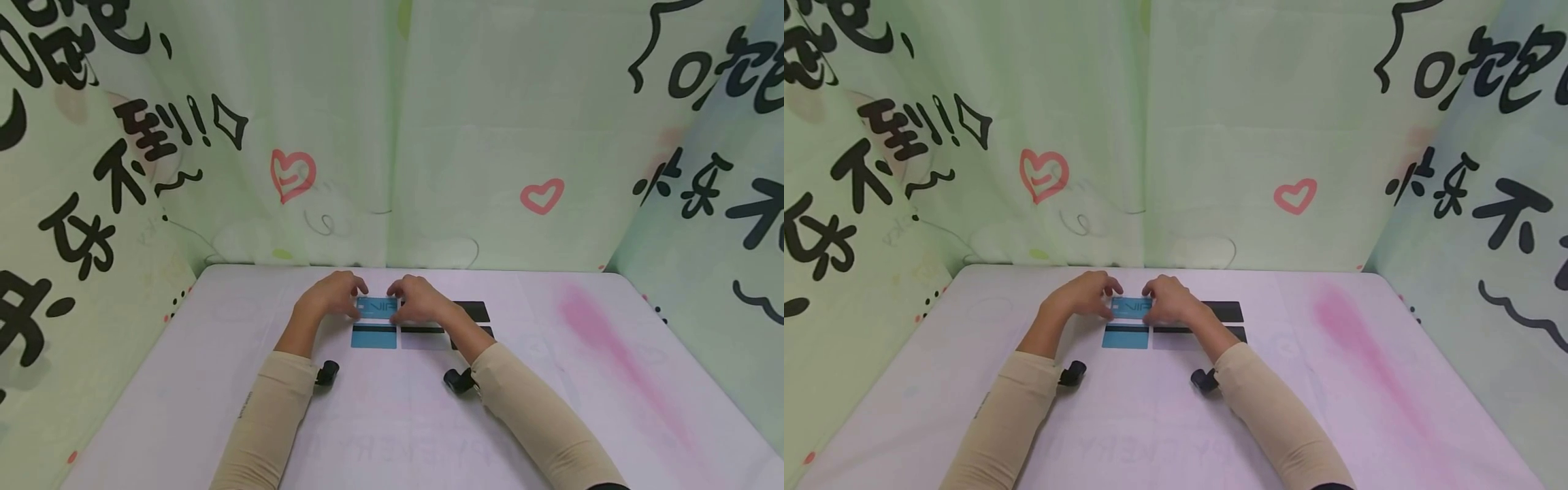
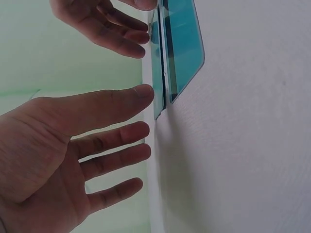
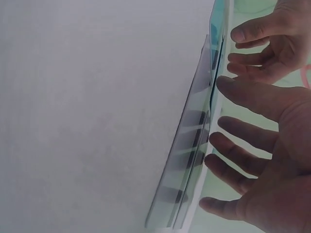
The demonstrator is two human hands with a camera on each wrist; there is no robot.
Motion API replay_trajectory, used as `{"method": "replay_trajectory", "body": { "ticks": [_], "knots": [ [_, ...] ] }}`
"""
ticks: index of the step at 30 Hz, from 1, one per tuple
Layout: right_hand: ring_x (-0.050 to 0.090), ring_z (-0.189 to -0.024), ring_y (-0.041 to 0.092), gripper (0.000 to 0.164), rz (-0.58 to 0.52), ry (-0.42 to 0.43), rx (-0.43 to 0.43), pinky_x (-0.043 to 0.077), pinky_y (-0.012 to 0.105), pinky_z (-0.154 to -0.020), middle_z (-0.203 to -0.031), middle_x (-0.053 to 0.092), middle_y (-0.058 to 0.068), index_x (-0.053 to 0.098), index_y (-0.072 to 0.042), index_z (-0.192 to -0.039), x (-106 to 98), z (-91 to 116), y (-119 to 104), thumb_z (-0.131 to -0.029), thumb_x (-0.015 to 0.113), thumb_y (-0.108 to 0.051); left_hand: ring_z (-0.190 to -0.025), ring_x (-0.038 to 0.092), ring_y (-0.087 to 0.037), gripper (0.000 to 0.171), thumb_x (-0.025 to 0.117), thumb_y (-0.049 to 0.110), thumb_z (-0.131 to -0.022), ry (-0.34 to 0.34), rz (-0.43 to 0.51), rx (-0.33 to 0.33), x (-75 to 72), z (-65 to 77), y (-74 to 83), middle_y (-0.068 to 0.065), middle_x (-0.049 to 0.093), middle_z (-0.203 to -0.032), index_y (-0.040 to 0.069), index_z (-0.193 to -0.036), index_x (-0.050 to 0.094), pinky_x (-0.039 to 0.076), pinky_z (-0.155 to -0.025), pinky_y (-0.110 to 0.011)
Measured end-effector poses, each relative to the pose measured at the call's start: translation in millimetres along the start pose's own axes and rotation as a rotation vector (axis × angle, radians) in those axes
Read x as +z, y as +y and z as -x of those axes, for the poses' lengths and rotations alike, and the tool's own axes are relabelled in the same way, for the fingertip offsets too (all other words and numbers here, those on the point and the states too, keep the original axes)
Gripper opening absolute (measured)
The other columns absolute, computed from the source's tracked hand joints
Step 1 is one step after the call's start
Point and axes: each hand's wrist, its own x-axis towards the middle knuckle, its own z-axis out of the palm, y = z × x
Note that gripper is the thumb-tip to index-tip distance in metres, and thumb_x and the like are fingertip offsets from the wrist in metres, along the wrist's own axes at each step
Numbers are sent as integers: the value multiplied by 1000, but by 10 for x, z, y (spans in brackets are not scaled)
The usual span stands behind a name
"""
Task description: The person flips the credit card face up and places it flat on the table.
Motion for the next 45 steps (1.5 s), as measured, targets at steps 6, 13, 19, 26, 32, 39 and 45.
{"method": "replay_trajectory", "body": {
  "ticks": [6, 13, 19, 26, 32, 39, 45],
  "knots": [
    [59, -119, 31, 55, -8, 7, -9, 50, 48, -105, -131, 64, 17, 66, -4, -136, -46, 70, -45, -86, 84, -20, -115, 63, -27, 49, 84, 16, -87, 11, 24, -8, -19, 56, 42, -13, 68, -126, 11, -133, 69, 53, -103, -44],
    [59, -121, 35, 54, -9, 38, -68, 51, 48, -103, -130, 63, 19, 66, -3, -136, -83, 161, -94, -88, 83, -18, -114, 63, -28, 45, 83, 16, -88, 15, 12, 40, -55, 123, 80, -15, 69, -124, 8, -131, 70, 53, -102, -44],
    [59, -120, 34, 53, -30, 58, -63, 52, 47, -102, -129, 63, 16, 67, -5, -135, -79, 222, -148, -87, 84, -20, -111, 63, -27, 43, 82, 16, -89, 7, 25, 13, -59, 188, 101, -14, 70, -123, 9, -129, 70, 54, -99, -44],
    [61, -118, 33, 53, -70, 41, -38, 53, 46, -103, -127, 65, 16, 67, -3, -134, -57, 304, -177, -87, 84, -21, -109, 64, -26, 41, 82, 17, -89, -24, 49, -9, -79, 270, 160, -12, 70, -122, 10, -128, 71, 56, -97, -43],
    [62, -117, 31, 51, -103, 32, -33, 51, 46, -106, -125, 68, 14, 68, -2, -132, -5, 382, -140, -86, 85, -18, -104, 64, -23, 40, 84, 16, -87, -62, 38, 7, -49, 333, 176, -11, 71, -118, 10, -124, 72, 56, -94, -41],
    [62, -114, 30, 50, -93, 22, -62, 52, 45, -103, -121, 69, 13, 70, -2, -128, 6, 446, -114, -84, 87, -19, -99, 63, -21, 40, 86, 16, -84, -94, 16, 23, 3, 373, 186, -8, 71, -112, 10, -122, 73, 55, -91, -39],
    [62, -112, 30, 47, -96, 23, -92, 52, 44, -101, -119, 70, 13, 71, -2, -125, -42, 455, -124, -84, 86, -17, -100, 62, -22, 42, 87, 17, -84, -89, 9, 20, 6, 374, 202, -9, 70, -112, 10, -122, 72, 54, -93, -40]
  ]
}}
